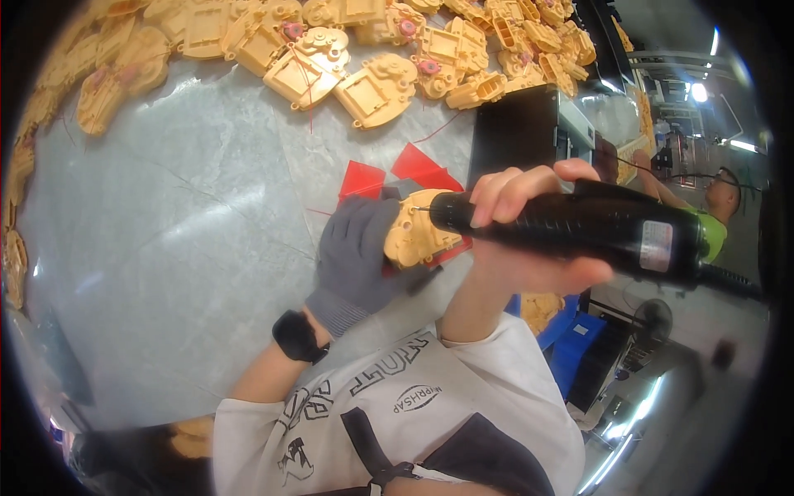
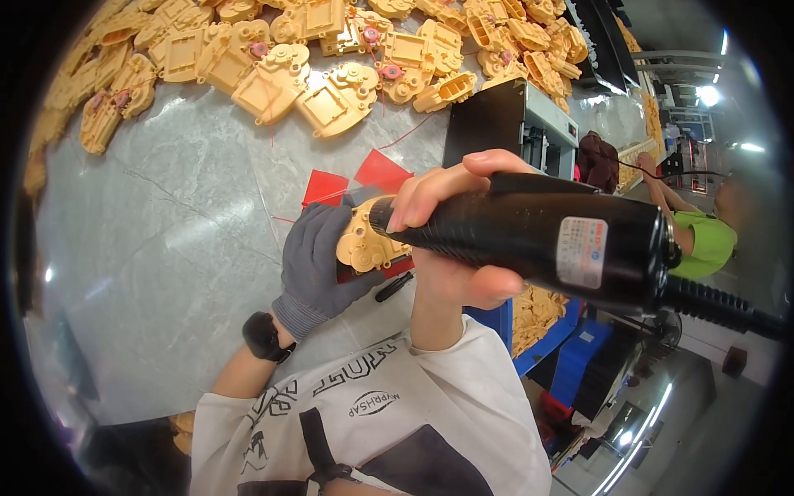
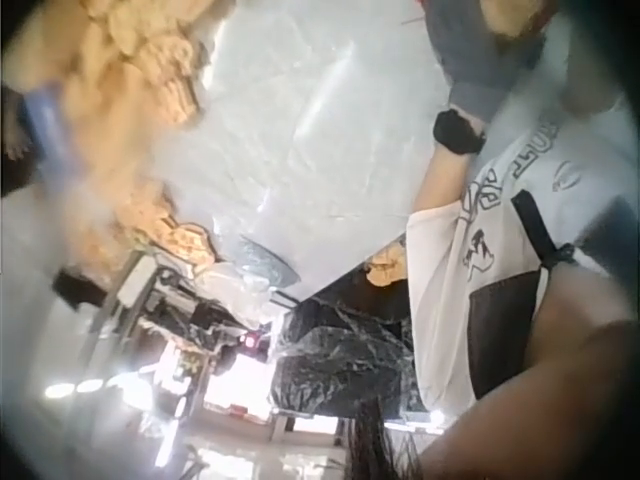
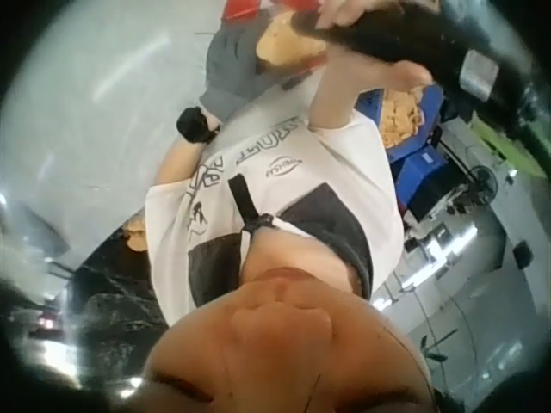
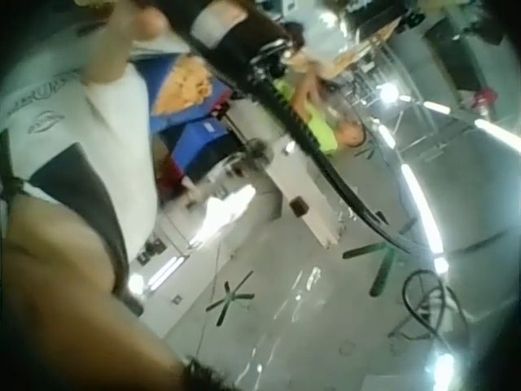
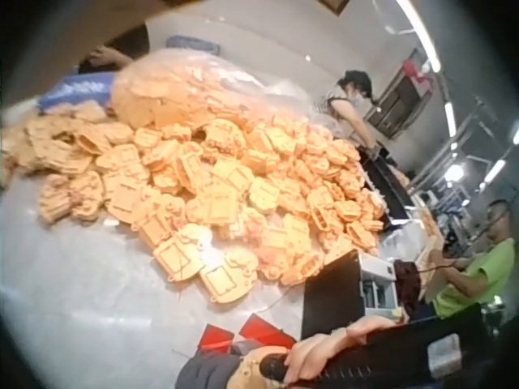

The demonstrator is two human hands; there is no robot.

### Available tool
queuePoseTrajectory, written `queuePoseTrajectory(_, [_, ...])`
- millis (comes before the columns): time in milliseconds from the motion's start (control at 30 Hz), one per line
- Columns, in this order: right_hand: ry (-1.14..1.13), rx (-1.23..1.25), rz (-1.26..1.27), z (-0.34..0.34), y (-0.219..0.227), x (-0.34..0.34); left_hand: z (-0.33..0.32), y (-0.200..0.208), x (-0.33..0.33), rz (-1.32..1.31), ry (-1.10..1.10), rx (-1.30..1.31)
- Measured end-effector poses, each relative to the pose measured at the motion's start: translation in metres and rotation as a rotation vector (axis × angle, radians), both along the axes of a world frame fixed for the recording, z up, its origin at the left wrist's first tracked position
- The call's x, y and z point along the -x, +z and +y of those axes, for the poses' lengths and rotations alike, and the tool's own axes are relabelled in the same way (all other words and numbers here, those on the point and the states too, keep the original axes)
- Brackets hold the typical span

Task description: The person assembles plastic casings by picking them up from a pile, driving screws into each casing with an electric screwdriver, and placing the assembled casings into a bin.

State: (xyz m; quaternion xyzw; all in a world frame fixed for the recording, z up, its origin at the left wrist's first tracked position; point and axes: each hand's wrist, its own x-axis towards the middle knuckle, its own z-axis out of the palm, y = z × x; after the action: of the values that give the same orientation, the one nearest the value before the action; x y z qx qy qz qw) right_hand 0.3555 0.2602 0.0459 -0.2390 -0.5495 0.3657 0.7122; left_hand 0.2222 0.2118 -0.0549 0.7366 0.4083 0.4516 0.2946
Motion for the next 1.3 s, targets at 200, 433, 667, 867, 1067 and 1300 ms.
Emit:
queuePoseTrajectory(200, [0.006,0.039,0.008,0.001,-0.002,0.0,0.001,0.001,-0.001,-0.014,0.001,0.042])
queuePoseTrajectory(433, [0.047,0.067,-0.046,0.0,-0.003,-0.003,0.0,0.0,-0.002,0.004,0.016,0.048])
queuePoseTrajectory(667, [0.032,0.071,0.005,0.003,-0.004,0.004,-0.001,0.0,-0.003,-0.031,0.043,0.046])
queuePoseTrajectory(867, [0.055,0.05,0.066,0.006,-0.006,0.005,0.001,0.001,-0.003,-0.055,0.046,0.058])
queuePoseTrajectory(1067, [0.108,0.027,0.068,0.008,-0.01,0.003,0.002,0.001,-0.002,-0.044,0.038,0.081])
queuePoseTrajectory(1300, [0.046,0.056,-0.058,0.011,-0.008,0.005,0.001,0.004,-0.003,-0.022,0.03,0.062])
